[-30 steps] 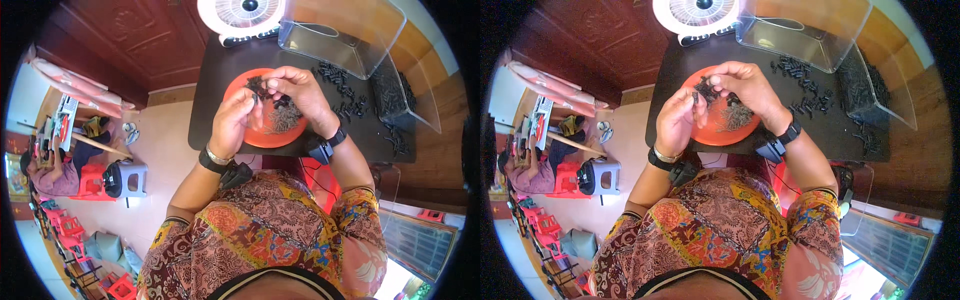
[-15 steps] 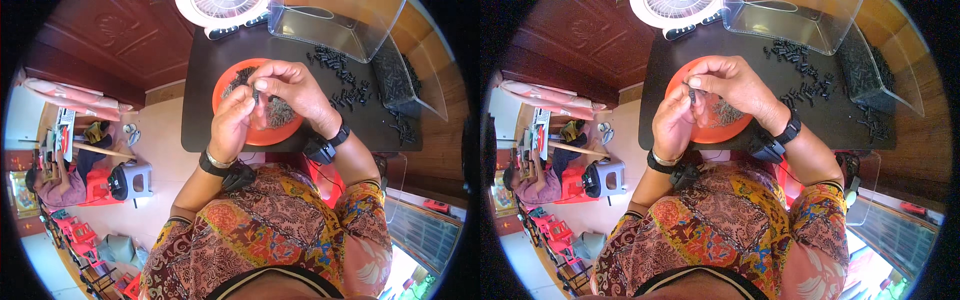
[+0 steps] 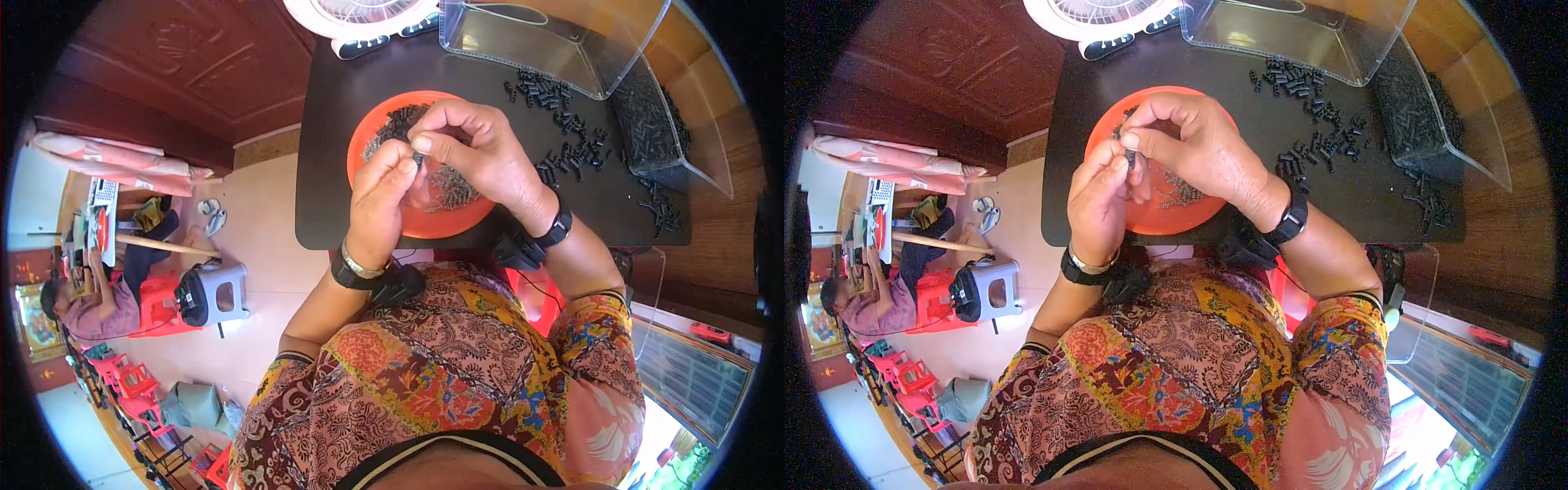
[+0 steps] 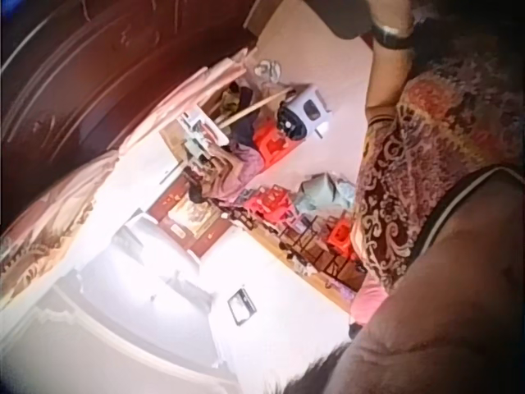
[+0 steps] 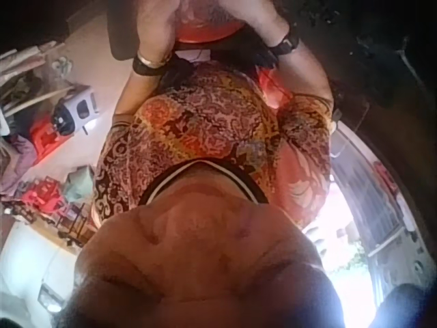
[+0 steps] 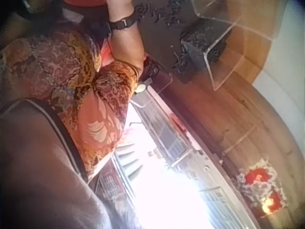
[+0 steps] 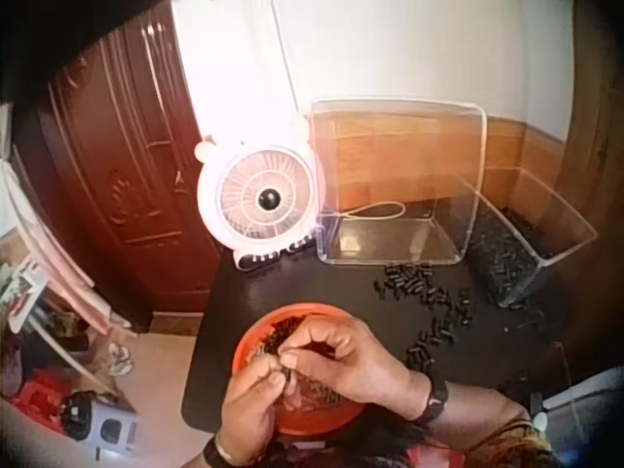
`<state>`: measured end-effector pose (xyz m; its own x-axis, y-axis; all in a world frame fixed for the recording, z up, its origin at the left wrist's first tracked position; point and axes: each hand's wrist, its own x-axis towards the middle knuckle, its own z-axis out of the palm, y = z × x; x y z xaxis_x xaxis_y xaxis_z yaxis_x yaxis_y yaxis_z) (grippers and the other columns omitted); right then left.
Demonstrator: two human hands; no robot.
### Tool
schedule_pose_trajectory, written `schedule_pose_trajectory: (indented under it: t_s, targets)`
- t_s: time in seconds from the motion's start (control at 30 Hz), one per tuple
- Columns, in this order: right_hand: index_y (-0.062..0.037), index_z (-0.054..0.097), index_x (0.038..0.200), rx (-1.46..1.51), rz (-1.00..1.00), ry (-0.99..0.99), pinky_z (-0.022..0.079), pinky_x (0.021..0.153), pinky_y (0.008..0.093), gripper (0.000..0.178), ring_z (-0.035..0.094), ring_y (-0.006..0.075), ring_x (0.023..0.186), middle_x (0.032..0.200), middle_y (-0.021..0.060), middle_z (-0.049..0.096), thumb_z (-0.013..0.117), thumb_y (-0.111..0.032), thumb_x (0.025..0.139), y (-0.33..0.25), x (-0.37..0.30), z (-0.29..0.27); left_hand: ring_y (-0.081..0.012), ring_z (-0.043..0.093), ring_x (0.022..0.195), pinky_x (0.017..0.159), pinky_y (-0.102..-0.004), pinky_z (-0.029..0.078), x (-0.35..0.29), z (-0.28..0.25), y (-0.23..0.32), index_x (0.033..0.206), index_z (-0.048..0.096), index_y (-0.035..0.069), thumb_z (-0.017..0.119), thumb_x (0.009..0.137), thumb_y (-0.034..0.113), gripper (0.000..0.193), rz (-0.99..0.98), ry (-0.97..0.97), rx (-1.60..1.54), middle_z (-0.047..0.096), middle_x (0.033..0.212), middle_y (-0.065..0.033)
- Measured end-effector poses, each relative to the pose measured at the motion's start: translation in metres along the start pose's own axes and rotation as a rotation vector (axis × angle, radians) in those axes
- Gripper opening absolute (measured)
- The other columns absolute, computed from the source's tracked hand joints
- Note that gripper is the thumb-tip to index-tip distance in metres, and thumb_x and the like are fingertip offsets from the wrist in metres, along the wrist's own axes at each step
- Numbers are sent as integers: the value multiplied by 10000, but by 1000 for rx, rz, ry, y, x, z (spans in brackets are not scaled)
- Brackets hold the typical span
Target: The person assembles small components by picking up plastic pieces and metal pieces from a plate and connecting them together by hand.
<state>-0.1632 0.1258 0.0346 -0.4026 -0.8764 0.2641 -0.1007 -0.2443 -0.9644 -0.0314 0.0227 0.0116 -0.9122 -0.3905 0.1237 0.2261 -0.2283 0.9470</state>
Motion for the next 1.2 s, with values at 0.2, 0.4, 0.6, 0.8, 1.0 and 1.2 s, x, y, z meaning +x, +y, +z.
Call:
schedule_pose_trajectory:
  t_s: [0.2,0.4,0.6,0.8,1.0,1.2]
  targets:
    - [0,616,889,30,23,36,480,652,224,67,569,60,695,801,8,619,608,-64,907,2,-1,1,-135,491,638,591,-252,382,4,1,-4,870,488,44,479,933,289,254,30,19,64,479,759,-32]
    - [-9,621,982,17,-151,-3,481,685,242,134,584,87,761,902,40,603,655,-40,857,6,-2,-1,-117,513,627,568,-238,402,6,1,-1,859,495,41,467,948,250,228,10,40,-215,517,723,-35]
    - [-29,622,1032,-307,-315,15,490,729,272,317,595,132,813,926,46,597,735,-35,737,2,0,2,-111,529,650,595,-235,415,5,-5,0,913,514,35,481,942,259,228,-34,4,-254,546,761,-32]
    - [-30,623,1020,-563,-455,68,507,717,290,356,610,163,784,911,72,617,743,-30,684,4,1,2,-93,537,647,604,-221,424,3,-2,-2,948,527,36,499,933,231,198,-51,107,-226,552,751,-23]
    - [-36,627,1001,-637,-477,75,513,718,311,350,618,209,779,887,77,621,741,-41,669,1,0,2,-87,534,634,596,-221,429,4,-7,-9,948,536,35,508,924,208,177,-22,66,-228,552,766,-18]
    - [-87,587,901,-722,-454,91,498,672,368,248,602,268,776,818,61,588,697,-97,679,3,0,4,-86,529,624,591,-217,429,3,-1,-7,934,541,32,512,914,190,162,-18,134,-205,552,761,-13]
